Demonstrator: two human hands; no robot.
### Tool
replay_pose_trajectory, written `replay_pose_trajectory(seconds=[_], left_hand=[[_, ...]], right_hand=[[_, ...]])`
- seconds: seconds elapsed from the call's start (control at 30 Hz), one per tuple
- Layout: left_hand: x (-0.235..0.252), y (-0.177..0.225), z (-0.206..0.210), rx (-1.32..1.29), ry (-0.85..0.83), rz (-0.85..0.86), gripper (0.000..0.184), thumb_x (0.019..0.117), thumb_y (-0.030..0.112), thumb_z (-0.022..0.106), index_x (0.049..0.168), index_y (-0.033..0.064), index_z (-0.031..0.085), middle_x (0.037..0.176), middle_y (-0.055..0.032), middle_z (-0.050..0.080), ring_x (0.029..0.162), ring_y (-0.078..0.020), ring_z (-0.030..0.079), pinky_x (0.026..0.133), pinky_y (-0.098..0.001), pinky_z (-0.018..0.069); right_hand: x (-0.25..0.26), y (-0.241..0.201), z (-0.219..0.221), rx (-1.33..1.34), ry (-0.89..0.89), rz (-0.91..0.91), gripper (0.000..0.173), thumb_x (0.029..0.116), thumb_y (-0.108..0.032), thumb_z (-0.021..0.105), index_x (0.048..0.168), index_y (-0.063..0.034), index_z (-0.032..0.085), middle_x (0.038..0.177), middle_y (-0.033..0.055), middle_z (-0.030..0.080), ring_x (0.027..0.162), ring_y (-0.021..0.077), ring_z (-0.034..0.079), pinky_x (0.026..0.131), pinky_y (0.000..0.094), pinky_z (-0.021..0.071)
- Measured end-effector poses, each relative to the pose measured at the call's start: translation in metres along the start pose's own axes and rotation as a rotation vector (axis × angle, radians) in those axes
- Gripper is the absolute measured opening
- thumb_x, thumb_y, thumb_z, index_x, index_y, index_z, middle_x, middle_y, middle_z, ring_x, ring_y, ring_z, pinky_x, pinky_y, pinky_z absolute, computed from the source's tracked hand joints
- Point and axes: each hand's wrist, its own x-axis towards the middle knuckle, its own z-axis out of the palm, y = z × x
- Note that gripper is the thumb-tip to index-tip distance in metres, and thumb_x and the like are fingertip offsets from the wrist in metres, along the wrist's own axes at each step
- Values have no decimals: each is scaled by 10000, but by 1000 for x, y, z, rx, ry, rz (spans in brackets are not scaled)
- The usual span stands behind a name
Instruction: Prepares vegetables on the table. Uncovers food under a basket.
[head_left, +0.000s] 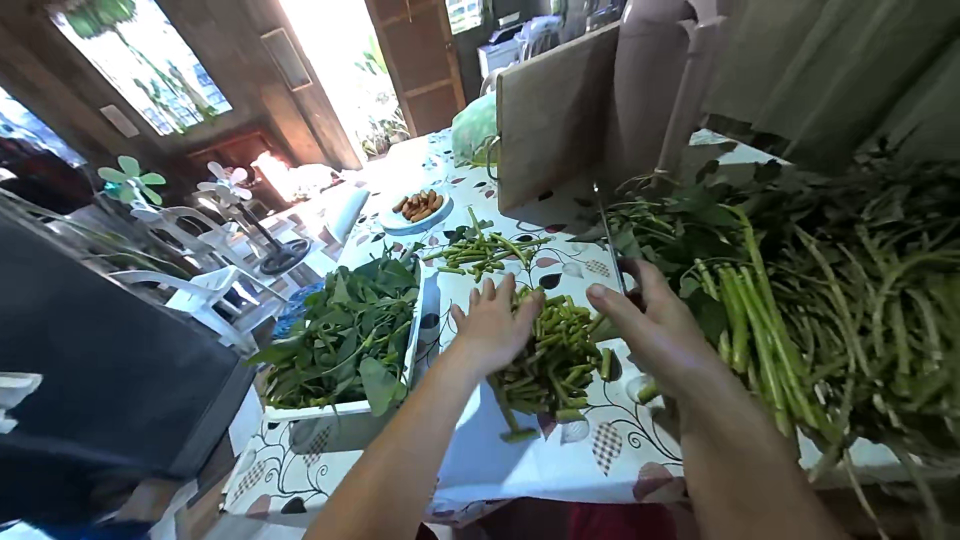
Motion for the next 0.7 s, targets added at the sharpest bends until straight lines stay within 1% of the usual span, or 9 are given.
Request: replay_pose_trajectory(seconds=[0.13, 0.2, 0.23, 0.3, 0.37, 0.47, 0.53, 0.6, 0.7], left_hand=[[36, -11, 10, -141, -82, 20, 650, 1107, 521, 160, 1615, 152, 328, 1681, -96, 276, 1561, -329, 201, 1175, -746, 77], [32, -8, 14, -112, -100, 90, 627, 1116, 482, 164, 1580, 127, 393, 1660, -114, 314, 1544, -324, 252, 1187, -714, 144], [25, -5, 13, -93, -111, 112, 634, 1114, 491, 176, 1601, 128, 357, 1675, -118, 281, 1556, -324, 222, 1200, -703, 134], [1, 2, 3, -10, -93, 110, 655, 1096, 547, 238, 1642, 188, 267, 1716, -93, 160, 1585, -331, 91, 1192, -733, 27], [-33, 2, -8, 139, 44, 128, 682, 1069, 585, 340, 1638, 213, 286, 1713, -103, 172, 1580, -364, 96, 1180, -752, 8], [-85, -27, -16, 355, 387, 145, 588, 1039, 476, 516, 1503, 116, 527, 1528, -192, 501, 1458, -450, 390, 1141, -766, 190], [-109, -62, -15, 473, 628, 187, 443, 1003, 399, 587, 1237, 46, 718, 1190, -189, 718, 1189, -440, 644, 1005, -715, 428], [-122, -94, -15, 563, 749, 253, 367, 967, 391, 596, 1028, 72, 768, 1026, -122, 750, 1035, -366, 703, 894, -631, 495], [-129, -125, -13, 578, 680, 309, 313, 931, 354, 648, 992, 73, 771, 1012, -104, 757, 989, -330, 724, 872, -603, 524]], right_hand=[[7, 2, -1, 91, 31, 26, 737, 954, -503, 609, 1524, -108, 359, 1082, 179, 641, 874, 263, 627, 774, 493, 524], [8, 2, 0, 126, 17, 28, 688, 976, -465, 598, 1512, -99, 367, 1014, 129, 618, 796, 188, 594, 728, 410, 514], [7, 2, 0, 159, -3, 27, 672, 981, -448, 593, 1509, -97, 370, 976, 104, 604, 764, 159, 581, 709, 374, 508], [6, 4, 4, 243, -70, 7, 659, 970, -453, 565, 1496, -103, 378, 864, 8, 571, 694, 69, 577, 662, 261, 517], [3, 4, 6, 294, -138, -35, 656, 941, -451, 553, 1473, -100, 398, 802, -56, 560, 671, 20, 584, 640, 197, 518], [2, 5, 8, 175, -100, -136, 732, 878, -506, 605, 1457, -90, 439, 892, -37, 582, 692, -1, 553, 635, 195, 485], [3, 7, 10, 117, -45, -164, 798, 853, -562, 615, 1474, -91, 440, 943, -8, 609, 705, 11, 559, 630, 212, 489], [2, 7, 12, 100, -9, -174, 829, 842, -589, 607, 1481, -90, 435, 975, 6, 614, 722, 26, 563, 631, 230, 491], [2, 10, 14, 91, 21, -184, 867, 824, -618, 613, 1481, -80, 438, 1013, 13, 617, 746, 35, 571, 637, 246, 504]])
